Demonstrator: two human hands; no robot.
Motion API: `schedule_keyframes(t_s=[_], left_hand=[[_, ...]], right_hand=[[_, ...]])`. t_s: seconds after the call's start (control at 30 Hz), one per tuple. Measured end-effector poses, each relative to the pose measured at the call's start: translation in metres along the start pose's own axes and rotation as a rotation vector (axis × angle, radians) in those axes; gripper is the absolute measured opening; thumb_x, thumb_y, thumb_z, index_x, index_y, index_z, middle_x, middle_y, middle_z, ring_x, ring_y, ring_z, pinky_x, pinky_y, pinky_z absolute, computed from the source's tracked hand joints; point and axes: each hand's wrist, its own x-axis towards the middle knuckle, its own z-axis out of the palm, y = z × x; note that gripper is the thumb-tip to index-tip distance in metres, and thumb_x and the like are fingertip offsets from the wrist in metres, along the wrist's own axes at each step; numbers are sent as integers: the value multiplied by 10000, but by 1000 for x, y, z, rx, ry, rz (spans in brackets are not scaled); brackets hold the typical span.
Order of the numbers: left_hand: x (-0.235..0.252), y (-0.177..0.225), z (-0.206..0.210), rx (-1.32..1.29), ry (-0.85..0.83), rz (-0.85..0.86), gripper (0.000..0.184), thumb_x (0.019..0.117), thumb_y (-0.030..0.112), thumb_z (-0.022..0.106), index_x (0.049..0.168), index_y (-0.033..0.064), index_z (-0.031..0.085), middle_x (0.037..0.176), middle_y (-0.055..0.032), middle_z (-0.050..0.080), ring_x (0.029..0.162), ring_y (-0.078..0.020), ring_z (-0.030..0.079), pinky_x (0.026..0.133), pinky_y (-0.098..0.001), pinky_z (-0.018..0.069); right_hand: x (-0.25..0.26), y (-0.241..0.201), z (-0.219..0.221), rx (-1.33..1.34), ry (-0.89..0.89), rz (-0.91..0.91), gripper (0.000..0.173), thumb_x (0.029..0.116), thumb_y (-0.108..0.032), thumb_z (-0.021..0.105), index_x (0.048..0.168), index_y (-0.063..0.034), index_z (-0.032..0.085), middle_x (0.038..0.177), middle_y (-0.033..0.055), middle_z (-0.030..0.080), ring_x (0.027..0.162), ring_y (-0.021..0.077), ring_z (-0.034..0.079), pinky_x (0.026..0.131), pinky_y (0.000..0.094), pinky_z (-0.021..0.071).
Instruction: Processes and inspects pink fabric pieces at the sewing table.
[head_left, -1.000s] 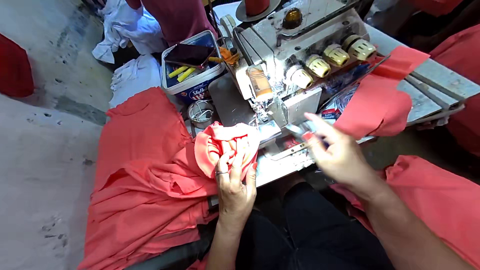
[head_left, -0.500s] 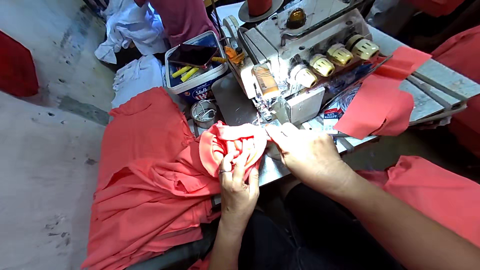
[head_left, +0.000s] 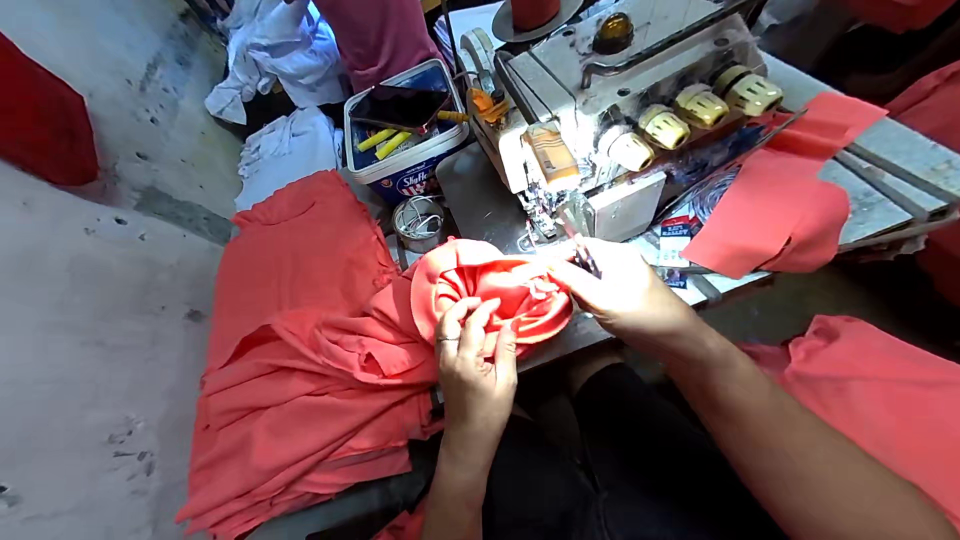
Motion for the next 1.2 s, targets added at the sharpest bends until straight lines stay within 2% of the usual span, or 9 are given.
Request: schedule_keyframes(t_s=[0.1,0.23,0.37,0.57,0.67,0.77,0.87,0.97,1.2], left_hand=[[11,14,4,-137,-7,-40,297,856,152,765,1042,-77,738,998,-140,666,905,-35,610,809,-117,478],[19,19,19,-370,23,-13,243,801,65,794,994,-69,730,963,-76,656,776,38,604,686,-93,520],[17,22,30,-337,156,51,51,863,13,729,861,-37,723,887,-32,664,846,33,623,756,-101,521],[20,35,15,-905,-39,-526,201,1007,-92,448,967,58,576,801,21,695,690,-72,714,632,-249,635],[19,37,14,-1027,-44,-604,246,1030,-84,370,965,62,557,823,-3,712,722,-101,738,666,-273,650],[16,31,16,-1099,-73,-550,267,1025,-80,359,975,76,570,847,-5,716,772,-107,737,731,-290,646],[12,21,20,-1101,-98,-450,266,1010,-58,429,954,125,613,852,37,703,780,-66,706,741,-268,623],[8,16,21,-1112,-116,-384,242,1024,-30,471,980,143,634,888,47,707,793,-47,698,731,-243,615],[4,8,21,-1136,-160,-327,177,1026,41,544,1032,165,671,936,59,721,839,-39,694,793,-249,601]], right_hand=[[-7,-3,3,440,5,235,227,1000,-5,524,833,-112,634,575,-64,552,463,-18,460,470,132,409],[-15,2,12,533,33,155,255,987,35,509,857,-114,671,620,-70,600,509,-26,504,515,130,450],[-20,6,15,456,69,47,233,978,26,539,856,-140,648,649,-103,605,534,-46,514,535,113,454],[-18,13,10,339,148,38,166,979,-3,568,912,-123,661,658,-107,599,515,-50,486,505,115,431],[-28,23,-1,1,146,-238,386,1042,-330,512,1298,-45,550,936,-94,575,705,-91,497,632,94,441],[-48,21,-7,-181,124,-314,477,1066,-436,491,1282,-31,618,993,-31,648,855,-46,583,752,158,507],[-56,7,-8,303,-209,95,230,1079,-207,447,1146,-95,637,734,-147,518,577,-112,414,518,61,342],[-46,2,-11,689,-420,606,325,1107,-252,290,1095,-136,594,624,-99,516,414,-64,372,376,87,307],[-38,6,-5,815,-420,644,336,1116,-249,289,1021,-126,587,612,-80,501,417,-68,386,383,73,314]])
